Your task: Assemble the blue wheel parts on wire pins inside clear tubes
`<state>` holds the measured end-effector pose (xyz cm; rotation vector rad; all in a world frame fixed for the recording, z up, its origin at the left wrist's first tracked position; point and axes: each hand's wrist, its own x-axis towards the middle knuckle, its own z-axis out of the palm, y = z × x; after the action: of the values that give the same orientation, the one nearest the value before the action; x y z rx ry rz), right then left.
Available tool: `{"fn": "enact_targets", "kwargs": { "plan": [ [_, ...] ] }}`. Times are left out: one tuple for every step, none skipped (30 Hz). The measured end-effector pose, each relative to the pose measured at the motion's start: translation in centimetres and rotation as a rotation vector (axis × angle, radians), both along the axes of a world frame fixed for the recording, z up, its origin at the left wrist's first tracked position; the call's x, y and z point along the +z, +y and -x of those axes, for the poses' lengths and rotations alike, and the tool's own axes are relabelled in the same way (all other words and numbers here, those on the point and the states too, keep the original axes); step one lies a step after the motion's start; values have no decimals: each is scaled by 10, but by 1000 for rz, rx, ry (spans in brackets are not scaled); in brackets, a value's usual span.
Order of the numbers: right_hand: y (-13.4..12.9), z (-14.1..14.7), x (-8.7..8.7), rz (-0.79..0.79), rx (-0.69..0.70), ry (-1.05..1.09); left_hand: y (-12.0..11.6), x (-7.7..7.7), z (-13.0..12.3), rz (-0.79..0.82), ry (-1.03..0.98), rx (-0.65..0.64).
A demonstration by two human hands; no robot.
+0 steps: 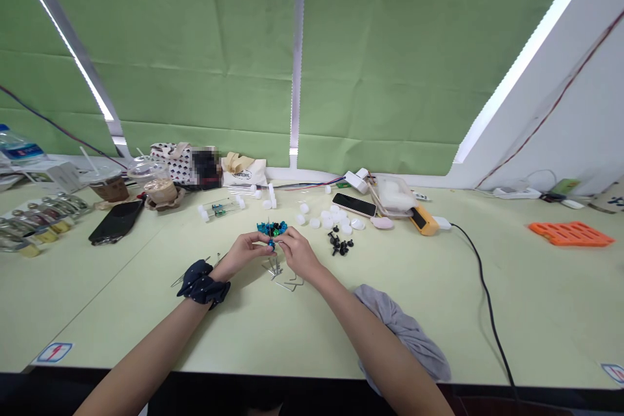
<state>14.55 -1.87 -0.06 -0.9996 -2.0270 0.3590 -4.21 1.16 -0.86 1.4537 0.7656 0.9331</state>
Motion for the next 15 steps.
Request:
{"fn": "enact_targets", "kwargs": {
  "plan": [
    [0, 0, 0, -1, 0, 2, 0, 0, 0, -7, 3, 2],
    [1, -1, 0, -1, 0, 6, 0, 0, 0, -11, 5, 3],
    [1, -1, 0, -3, 0, 11, 0, 0, 0, -14, 7, 1],
    [1, -2, 0, -5, -1, 15, 0, 0, -1, -15, 8, 1],
    [1, -2, 1, -7, 0, 16, 0, 0, -1, -14, 9, -1],
    [1, -2, 1, -8, -2, 16, 0, 0, -1, -13, 8, -1],
    [1, -3, 1, -8, -2, 14, 0, 1, -1, -12, 9, -2],
    [2, -3, 1, -9, -4, 10, 0, 1, -1, -12, 11, -3],
    [2, -3, 1, -9, -7, 5, 0, 1, -1, -12, 14, -6],
    [2, -3, 0, -10, -12, 1, -1, 1, -1, -14, 18, -8],
    [2, -3, 0, -13, -19, 0, -1, 2, -1, -17, 25, -9],
    [3, -2, -1, -15, -27, 3, -1, 2, -1, -20, 31, -8],
    [3, -2, -1, -15, -35, 9, -1, 2, -1, -23, 36, -8],
    [3, -2, -1, -14, -43, 18, -1, 2, -1, -27, 39, -6],
    [3, -1, -2, -11, -50, 25, -1, 1, -1, -31, 38, -5]
  ]
}}
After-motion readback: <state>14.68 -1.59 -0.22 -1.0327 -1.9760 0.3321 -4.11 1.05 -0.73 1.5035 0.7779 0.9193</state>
